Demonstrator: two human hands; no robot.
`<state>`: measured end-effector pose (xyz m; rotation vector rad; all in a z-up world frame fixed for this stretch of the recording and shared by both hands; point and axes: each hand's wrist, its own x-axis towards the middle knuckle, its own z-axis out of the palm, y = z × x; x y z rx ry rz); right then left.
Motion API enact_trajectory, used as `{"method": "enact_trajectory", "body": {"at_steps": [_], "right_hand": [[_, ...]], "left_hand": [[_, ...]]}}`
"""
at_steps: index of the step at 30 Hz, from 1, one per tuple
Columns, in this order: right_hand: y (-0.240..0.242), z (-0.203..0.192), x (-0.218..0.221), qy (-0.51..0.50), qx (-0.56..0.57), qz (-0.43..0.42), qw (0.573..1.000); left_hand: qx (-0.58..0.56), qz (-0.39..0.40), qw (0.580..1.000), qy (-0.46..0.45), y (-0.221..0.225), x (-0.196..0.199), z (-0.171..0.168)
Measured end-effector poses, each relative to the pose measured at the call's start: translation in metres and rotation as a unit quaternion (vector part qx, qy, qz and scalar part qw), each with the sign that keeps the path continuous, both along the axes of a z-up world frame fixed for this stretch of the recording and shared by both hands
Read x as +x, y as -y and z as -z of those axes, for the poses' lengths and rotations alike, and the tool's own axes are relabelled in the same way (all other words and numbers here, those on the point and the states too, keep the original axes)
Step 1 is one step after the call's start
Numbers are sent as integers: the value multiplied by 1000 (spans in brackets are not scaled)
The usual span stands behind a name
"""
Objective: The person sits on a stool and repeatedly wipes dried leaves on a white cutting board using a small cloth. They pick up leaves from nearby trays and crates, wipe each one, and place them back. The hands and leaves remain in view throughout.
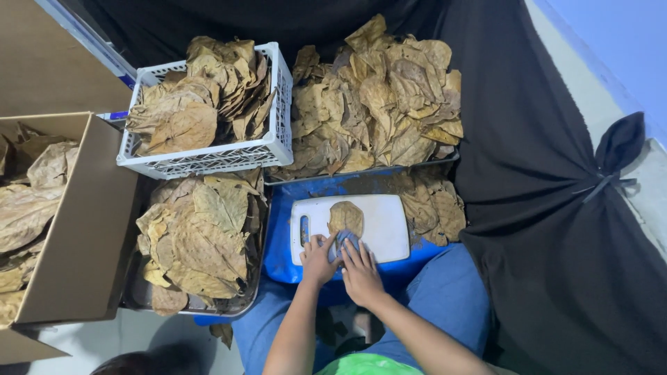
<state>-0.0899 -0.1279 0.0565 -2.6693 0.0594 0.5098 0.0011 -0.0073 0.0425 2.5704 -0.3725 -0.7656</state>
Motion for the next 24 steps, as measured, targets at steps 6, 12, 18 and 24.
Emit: {"method": "enact_trajectory", "body": {"at_steps": [6, 12, 18, 24], "right_hand": [[7, 17, 20, 8, -54, 11, 998], [22, 40, 58, 49, -86, 55, 994], [38, 39, 96, 43, -108, 72, 991], [72, 76, 118, 89, -122, 58, 987]], "left_hand": [[2, 2, 1000, 0, -1, 1, 1], [-10, 4, 1000, 0, -3, 2, 0], [-11, 3, 1000, 5, -2, 3, 7], [-9, 2, 1000, -4, -2, -1, -11]]}}
